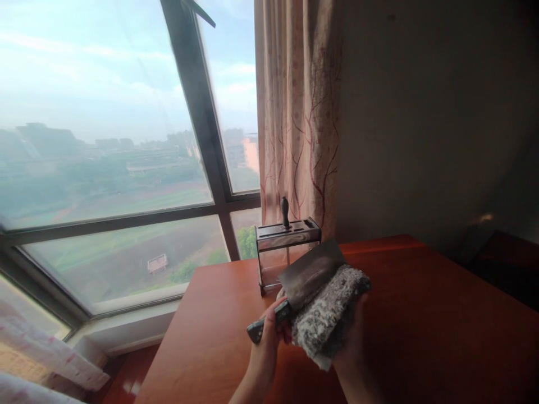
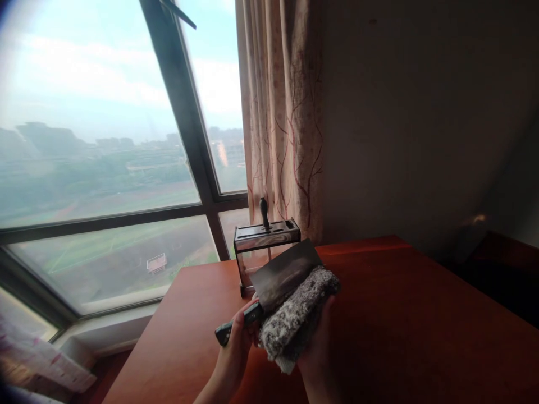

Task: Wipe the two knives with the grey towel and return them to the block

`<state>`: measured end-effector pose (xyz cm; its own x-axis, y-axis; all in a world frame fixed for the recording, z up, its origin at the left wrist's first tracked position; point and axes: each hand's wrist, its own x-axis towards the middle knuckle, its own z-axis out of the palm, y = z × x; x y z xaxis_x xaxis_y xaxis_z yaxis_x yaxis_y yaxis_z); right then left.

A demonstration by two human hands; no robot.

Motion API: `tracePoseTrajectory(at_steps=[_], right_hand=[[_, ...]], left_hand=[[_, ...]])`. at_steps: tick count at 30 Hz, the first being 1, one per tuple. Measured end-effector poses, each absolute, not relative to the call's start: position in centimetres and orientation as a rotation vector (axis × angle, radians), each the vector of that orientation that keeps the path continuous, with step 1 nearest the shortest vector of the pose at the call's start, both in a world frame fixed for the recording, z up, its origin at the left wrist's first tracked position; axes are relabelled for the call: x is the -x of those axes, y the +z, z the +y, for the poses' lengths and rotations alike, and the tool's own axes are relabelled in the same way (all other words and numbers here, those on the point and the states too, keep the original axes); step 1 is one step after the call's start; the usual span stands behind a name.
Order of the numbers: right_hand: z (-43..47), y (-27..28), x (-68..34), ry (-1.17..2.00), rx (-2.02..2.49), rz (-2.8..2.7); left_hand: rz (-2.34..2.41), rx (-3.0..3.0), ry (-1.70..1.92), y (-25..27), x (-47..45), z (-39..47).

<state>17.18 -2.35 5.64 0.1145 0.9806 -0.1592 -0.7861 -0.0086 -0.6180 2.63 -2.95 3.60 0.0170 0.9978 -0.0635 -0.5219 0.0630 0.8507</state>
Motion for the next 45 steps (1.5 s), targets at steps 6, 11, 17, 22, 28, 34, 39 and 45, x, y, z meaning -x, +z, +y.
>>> tracePoseTrajectory(at_steps=[6,11,17,22,28,34,39,45], right_hand=[[-2.4,5.2,-15.7,1.474,0.624,-0.297],[-1.2,4.8,-17.1,1.392,0.706,-0.281],[0.3,5.7,-20.6,1.341,0.628,-0.088],[0.3,6.6,-22.4,1.198,0.533,-0.025],[-0.6,7.5,-19.3,1.238,0.48,-0.065],[-1.3,6.9,-13.7,1.394,0.541,-0.16],[-0.7,6.5,-12.7,1.268,0.701,-0.22],[0.6,6.3,-16.2,1.191,0.771,-0.159]], left_hand=[[0.921,-0.858,1.306,3.8,-2.5,-3.7],[0.838,-0.759,1.264,4.1,-2.4,-3.4],[0.788,-0.76,1.309,4.4,-2.0,-2.9],[0.753,-0.689,1.206,3.9,-2.5,-3.0],[0.705,-0.63,1.18,3.2,-3.4,-3.2],[0.838,-0.529,1.322,3.1,-3.3,-3.5],[0.888,-0.495,1.335,3.6,-3.0,-3.6],[0.855,-0.683,1.235,3.3,-2.9,-3.1]])
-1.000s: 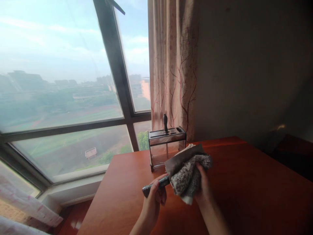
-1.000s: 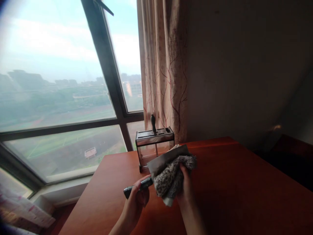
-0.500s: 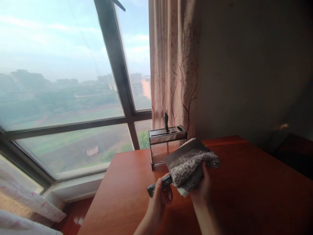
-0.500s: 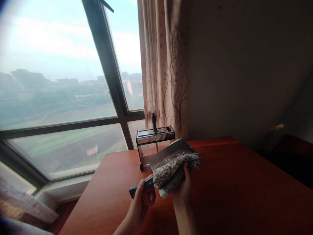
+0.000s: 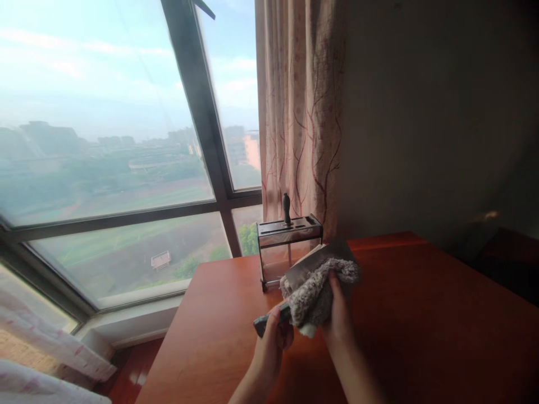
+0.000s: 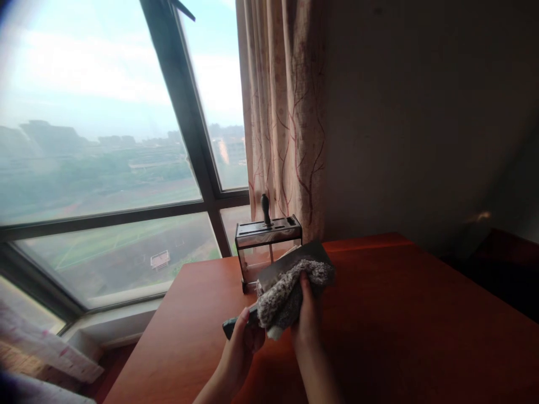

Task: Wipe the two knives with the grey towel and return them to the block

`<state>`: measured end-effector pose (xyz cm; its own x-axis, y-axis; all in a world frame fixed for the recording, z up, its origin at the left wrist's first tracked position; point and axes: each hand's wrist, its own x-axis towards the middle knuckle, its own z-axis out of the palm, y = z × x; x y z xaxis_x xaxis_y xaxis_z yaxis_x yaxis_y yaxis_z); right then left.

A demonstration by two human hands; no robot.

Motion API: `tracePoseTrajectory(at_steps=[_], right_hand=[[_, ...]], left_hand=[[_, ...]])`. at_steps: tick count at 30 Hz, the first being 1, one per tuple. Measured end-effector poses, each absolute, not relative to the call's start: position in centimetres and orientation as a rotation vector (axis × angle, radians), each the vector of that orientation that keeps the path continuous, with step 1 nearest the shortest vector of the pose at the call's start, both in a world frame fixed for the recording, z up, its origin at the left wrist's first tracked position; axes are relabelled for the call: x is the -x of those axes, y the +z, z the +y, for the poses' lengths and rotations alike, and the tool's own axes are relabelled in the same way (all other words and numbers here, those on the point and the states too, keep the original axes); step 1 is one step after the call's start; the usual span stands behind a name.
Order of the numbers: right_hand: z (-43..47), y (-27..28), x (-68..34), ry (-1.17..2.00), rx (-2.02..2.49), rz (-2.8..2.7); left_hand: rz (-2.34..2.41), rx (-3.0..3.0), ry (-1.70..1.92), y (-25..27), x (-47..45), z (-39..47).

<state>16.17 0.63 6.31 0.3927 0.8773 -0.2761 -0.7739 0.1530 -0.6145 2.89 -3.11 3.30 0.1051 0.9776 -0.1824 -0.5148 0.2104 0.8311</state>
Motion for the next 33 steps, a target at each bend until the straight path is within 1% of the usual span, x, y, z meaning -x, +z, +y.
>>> tracePoseTrajectory(at_steps=[6,13,17,20,23,26,33], right_hand=[[1.3,6.8,-20.8,1.119,0.734,-0.135],[1.7,6.9,-23.9,1.121,0.742,-0.294],[1.7,6.2,-25.6,0.958,1.005,-0.29],[1.3,6.7,-26.9,0.871,1.224,-0.356],[1.0,8.3,-27.8,0.952,1.289,-0.506],[0.9,9.7,-28.2,1.059,1.248,-0.631],[1.1,10.0,-26.9,1.228,1.133,-0.532]], left_hand=[[0.767,-0.851,1.167,3.9,-3.1,-3.6],[0.775,-0.921,1.114,4.4,-2.6,-3.9],[0.81,-0.831,1.126,4.9,-1.4,-3.1],[0.805,-0.735,1.129,5.2,-0.5,-2.6],[0.809,-0.695,1.149,5.2,0.4,-2.1],[0.838,-0.715,1.162,4.9,1.0,-1.7],[0.83,-0.687,1.198,4.4,0.8,-1.7]])
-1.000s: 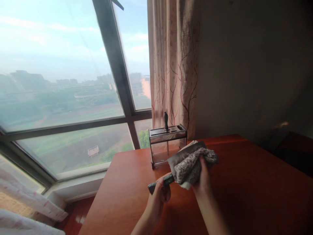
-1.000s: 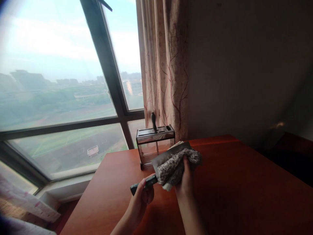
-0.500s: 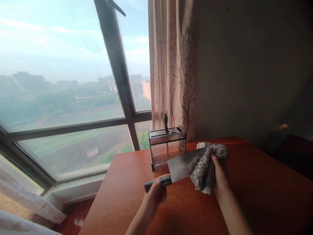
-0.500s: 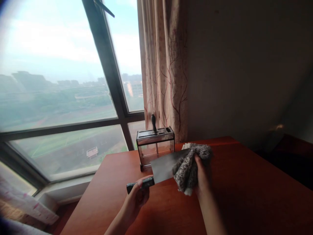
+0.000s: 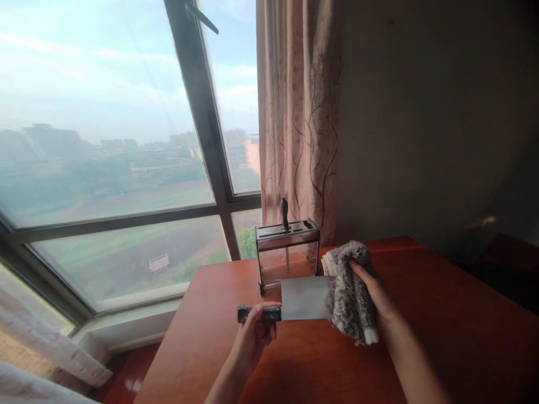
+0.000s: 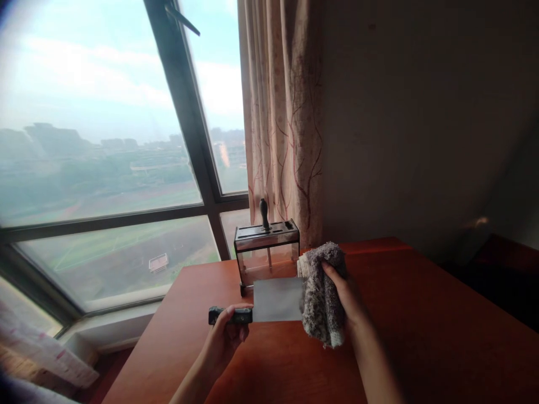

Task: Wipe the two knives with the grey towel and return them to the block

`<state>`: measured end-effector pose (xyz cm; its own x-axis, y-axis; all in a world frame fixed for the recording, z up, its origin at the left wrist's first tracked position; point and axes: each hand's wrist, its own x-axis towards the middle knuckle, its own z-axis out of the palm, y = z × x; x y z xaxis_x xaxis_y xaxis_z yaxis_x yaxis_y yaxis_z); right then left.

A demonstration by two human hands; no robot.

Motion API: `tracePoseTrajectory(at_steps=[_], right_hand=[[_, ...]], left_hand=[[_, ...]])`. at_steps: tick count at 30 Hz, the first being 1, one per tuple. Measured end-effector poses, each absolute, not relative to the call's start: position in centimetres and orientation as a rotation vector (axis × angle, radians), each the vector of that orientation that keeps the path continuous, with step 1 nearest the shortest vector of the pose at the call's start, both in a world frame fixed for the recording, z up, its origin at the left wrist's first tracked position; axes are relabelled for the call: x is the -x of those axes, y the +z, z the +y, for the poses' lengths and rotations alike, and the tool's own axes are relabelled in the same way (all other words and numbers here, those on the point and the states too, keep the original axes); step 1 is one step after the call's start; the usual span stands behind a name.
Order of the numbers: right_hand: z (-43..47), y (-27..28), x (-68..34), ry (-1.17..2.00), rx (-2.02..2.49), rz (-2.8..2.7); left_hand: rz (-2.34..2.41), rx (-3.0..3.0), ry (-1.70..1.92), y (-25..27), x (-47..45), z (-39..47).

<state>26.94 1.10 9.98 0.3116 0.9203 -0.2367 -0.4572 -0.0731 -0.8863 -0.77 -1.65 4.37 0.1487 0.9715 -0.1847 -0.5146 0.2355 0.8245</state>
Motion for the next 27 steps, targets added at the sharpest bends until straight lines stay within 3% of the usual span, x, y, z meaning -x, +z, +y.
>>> tracePoseTrajectory(at_steps=[17,27], right_hand=[[-0.1,6.5,-24.9,1.541,0.783,-0.265],[-0.7,5.8,-21.5,1.411,0.374,-0.062]], left_hand=[[0.619,-0.477,1.302,4.2,0.2,-1.3],[0.814,-0.828,1.263,4.7,-1.8,-2.7]])
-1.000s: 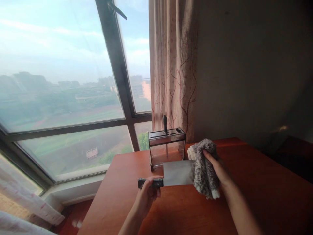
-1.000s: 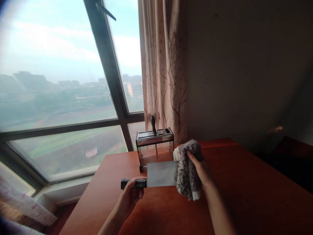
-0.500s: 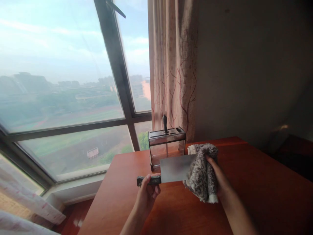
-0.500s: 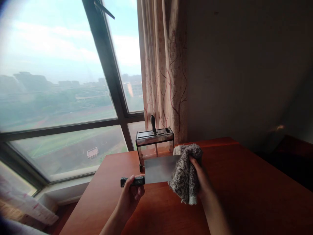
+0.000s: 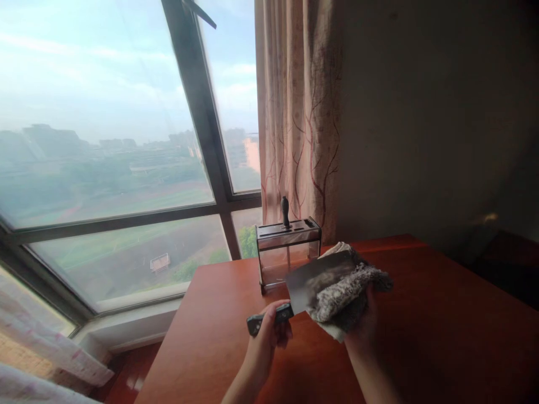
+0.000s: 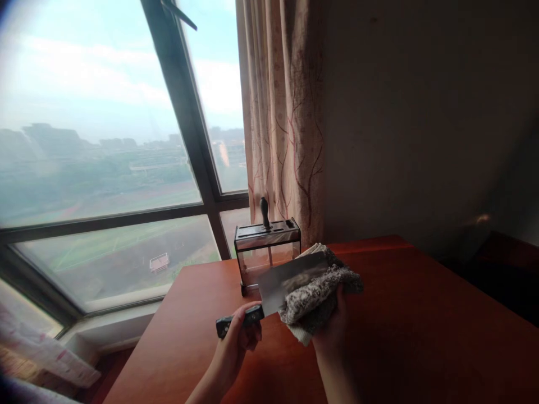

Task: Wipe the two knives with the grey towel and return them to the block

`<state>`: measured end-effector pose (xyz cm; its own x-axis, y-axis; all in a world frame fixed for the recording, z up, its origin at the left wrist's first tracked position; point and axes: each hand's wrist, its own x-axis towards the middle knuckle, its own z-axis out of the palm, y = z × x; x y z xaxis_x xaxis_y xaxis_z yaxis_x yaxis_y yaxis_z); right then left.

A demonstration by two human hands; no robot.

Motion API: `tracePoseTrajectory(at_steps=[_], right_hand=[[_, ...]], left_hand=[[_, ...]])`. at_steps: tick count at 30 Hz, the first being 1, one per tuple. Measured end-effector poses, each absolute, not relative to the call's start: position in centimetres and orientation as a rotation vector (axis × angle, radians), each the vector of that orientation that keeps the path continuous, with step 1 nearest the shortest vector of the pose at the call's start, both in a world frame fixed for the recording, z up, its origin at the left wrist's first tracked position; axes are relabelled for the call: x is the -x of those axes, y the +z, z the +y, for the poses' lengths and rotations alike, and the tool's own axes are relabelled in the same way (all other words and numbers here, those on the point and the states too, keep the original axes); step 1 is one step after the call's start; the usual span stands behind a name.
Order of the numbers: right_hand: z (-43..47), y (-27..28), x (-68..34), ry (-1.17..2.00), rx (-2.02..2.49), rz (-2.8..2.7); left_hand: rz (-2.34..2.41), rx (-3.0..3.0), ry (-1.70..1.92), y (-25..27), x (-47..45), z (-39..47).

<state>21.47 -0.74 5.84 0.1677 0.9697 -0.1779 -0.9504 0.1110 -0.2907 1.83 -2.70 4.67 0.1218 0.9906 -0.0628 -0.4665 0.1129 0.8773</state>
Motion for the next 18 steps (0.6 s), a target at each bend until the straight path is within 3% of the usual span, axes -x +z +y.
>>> tracePoseTrajectory(at_steps=[12,18], right_hand=[[-0.8,5.3,-12.9,1.645,0.329,-0.105],[-0.4,3.8,-12.8,1.581,0.447,-0.072]], left_hand=[[0.932,-1.01,1.407,1.2,-2.4,-2.6],[0.921,-1.044,1.42,1.5,-2.1,-1.0]])
